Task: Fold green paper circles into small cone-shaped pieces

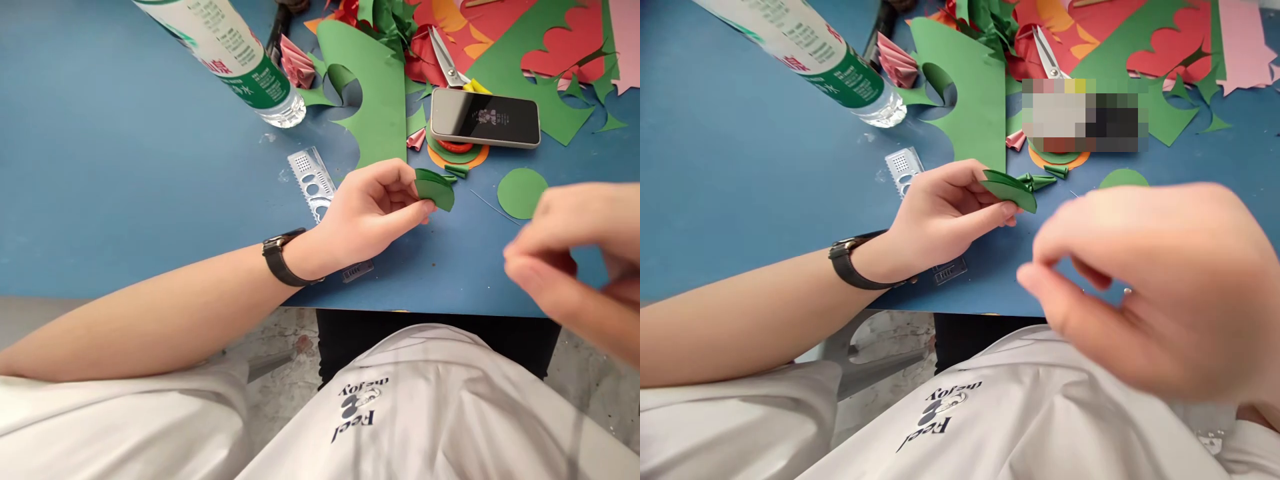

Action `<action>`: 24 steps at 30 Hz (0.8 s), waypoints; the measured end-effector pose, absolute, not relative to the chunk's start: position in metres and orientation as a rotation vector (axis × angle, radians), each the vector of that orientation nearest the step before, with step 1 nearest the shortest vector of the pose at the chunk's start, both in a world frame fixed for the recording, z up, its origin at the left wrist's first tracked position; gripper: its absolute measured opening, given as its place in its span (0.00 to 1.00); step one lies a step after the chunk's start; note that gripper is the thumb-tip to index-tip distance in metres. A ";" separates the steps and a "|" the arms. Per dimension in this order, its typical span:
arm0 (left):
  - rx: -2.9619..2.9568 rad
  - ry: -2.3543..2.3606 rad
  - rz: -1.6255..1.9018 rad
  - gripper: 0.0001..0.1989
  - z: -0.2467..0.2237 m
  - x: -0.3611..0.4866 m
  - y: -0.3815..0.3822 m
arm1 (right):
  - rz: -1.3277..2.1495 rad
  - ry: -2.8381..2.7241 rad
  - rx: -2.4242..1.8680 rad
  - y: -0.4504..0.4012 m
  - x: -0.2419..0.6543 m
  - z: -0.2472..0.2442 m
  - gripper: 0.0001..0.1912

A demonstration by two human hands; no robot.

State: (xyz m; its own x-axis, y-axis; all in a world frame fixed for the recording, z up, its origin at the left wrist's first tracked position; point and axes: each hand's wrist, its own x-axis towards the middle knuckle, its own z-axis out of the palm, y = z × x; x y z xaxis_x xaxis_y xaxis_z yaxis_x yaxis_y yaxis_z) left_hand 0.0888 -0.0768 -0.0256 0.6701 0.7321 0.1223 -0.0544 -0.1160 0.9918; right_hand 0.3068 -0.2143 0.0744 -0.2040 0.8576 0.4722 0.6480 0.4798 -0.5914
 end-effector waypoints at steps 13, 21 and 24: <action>1.605 0.392 0.687 0.20 -0.031 0.086 -0.071 | 0.529 -1.884 -1.057 -0.150 0.316 -0.020 0.18; 1.503 0.353 0.644 0.16 -0.026 0.088 -0.072 | 0.258 -2.035 -1.071 -0.149 0.319 -0.020 0.22; 1.386 0.384 0.605 0.12 -0.022 0.090 -0.073 | 0.170 -2.091 -0.986 -0.149 0.320 -0.021 0.17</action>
